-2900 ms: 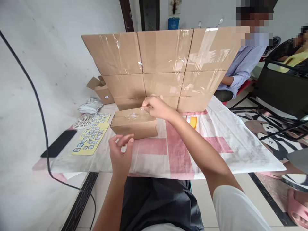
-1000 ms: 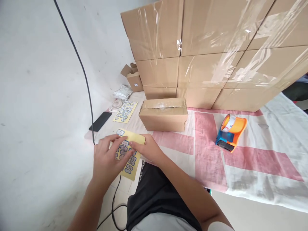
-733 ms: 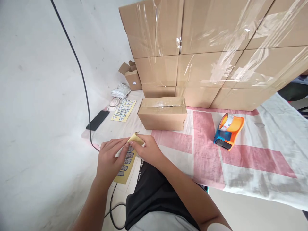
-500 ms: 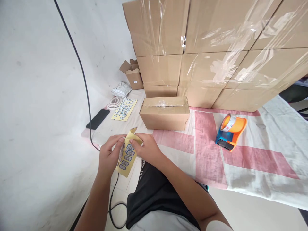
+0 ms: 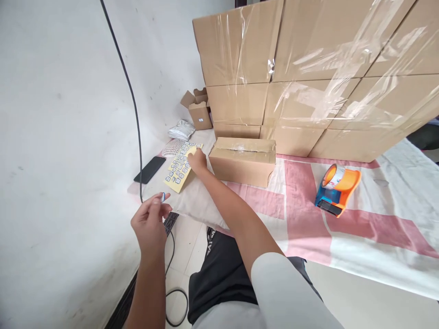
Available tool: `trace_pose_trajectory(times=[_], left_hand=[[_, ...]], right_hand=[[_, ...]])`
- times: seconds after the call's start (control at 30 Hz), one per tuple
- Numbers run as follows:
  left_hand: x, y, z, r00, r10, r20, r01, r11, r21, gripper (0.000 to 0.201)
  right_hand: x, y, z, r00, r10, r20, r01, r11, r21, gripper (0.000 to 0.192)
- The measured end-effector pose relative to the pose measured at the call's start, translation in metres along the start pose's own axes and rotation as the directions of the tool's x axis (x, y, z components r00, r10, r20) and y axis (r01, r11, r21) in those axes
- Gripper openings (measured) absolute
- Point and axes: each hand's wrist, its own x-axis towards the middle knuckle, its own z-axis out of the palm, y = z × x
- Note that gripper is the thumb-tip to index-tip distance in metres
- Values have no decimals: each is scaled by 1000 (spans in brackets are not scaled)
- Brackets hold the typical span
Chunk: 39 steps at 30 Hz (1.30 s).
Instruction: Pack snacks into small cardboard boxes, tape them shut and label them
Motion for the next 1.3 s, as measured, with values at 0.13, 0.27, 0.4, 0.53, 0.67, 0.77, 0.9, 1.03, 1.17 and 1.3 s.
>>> trace_pose_trajectory(times=[0.13,0.27,0.4,0.53,0.67,0.77,0.9,1.03,1.17,1.3], left_hand=[[-6,-8,8,995,-95,-2,95,995,-3,52],[-12,-18,25,997,-58,42,59,998,-13,22],[-30,-27,62,983,-39,180,65,988,-139,14],[-62,-35,107,925,-69,374,155,967,-203,15],[-62,-40,136,949,-36,313,51,998,-38,41],[-17,-36,152,980,83,181,-104,989,105,64],[54,-34,186,959,9,284,-55,987,154,80],[85,-41,207,940,-92,329,15,973,230,82],[88,-47,207,934,-113,340,16,962,273,77],[90,-47,202,934,-120,336,2,943,333,75]], right_hand=[[-44,11,-14,994,-103,-33,103,995,1,67],[-129,34,-56,948,-288,135,262,947,186,29],[-188,51,-91,960,-276,49,252,927,278,21],[-204,66,-129,949,-273,-156,304,925,229,20],[-202,80,-211,888,-391,-241,380,920,-93,22],[-181,85,-283,869,-481,-118,395,816,-422,23],[-130,88,-338,877,-464,123,437,665,-606,22],[-97,95,-336,835,-496,238,540,654,-531,17],[-95,104,-324,818,-525,235,569,681,-460,19],[-96,104,-321,801,-541,255,592,654,-471,20]])
